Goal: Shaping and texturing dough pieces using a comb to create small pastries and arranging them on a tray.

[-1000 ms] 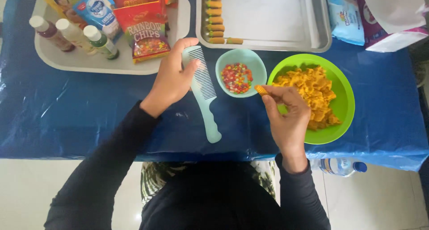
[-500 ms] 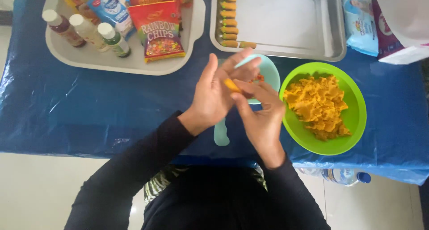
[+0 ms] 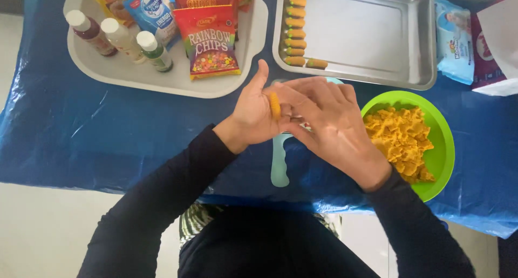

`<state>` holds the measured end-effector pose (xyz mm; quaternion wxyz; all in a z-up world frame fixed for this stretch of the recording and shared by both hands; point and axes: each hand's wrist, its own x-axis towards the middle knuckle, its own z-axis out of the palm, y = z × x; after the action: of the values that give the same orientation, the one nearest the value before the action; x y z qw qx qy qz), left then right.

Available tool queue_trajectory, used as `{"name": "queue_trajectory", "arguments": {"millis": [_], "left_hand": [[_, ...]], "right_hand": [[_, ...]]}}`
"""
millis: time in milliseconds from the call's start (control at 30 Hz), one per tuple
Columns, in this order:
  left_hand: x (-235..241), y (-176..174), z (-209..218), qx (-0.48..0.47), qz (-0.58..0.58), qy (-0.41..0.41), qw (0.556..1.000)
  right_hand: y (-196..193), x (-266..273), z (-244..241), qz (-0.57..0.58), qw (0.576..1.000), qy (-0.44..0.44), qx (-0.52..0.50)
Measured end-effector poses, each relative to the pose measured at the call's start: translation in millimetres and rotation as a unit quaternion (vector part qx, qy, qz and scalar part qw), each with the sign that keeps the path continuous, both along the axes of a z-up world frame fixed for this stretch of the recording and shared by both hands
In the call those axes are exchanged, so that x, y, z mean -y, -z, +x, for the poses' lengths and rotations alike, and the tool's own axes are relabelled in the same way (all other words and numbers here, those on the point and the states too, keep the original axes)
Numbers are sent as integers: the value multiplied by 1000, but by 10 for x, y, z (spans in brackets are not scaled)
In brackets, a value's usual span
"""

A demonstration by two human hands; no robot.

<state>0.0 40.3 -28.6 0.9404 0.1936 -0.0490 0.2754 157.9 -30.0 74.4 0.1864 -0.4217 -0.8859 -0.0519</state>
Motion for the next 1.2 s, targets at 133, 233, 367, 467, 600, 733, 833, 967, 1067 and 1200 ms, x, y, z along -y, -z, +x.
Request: {"name": "queue_trajectory", "arguments": {"millis": [133, 233, 367, 467, 600, 733, 833, 967, 1067, 1200], "left_hand": [[-45, 124, -17, 3, -73, 24, 997], [-20, 63, -49, -17, -80, 10, 997], [-20, 40, -29, -56, -89, -23, 994], [-44, 109, -15, -45, -107, -45, 992], [-11, 67, -24, -76, -134, -70, 986], [-28, 164, -8, -88, -115, -99, 984], [-38, 185, -5, -87, -125, -86, 984], [-54, 132, -32, -66, -130, -103, 984], [-63, 32, -104, -39, -120, -91, 988], [-58, -84, -148, -18, -135, -97, 986]], "right_hand": [[42, -161, -15, 16, 999, -43, 3], [20, -228, -67, 24, 998, -54, 24], [34, -325, -73, 39, 996, -79, 1], [41, -388, -68, 45, 996, -80, -6], [92, -419, -122, 37, 997, -67, -3], [168, -454, -172, 62, 996, -57, 6], [165, -461, -121, 69, 996, -52, 20], [-35, -479, 174, -27, 999, -30, 11], [-133, -472, 522, -23, 999, 37, -18], [95, -424, 914, -21, 994, 99, 37]]}}
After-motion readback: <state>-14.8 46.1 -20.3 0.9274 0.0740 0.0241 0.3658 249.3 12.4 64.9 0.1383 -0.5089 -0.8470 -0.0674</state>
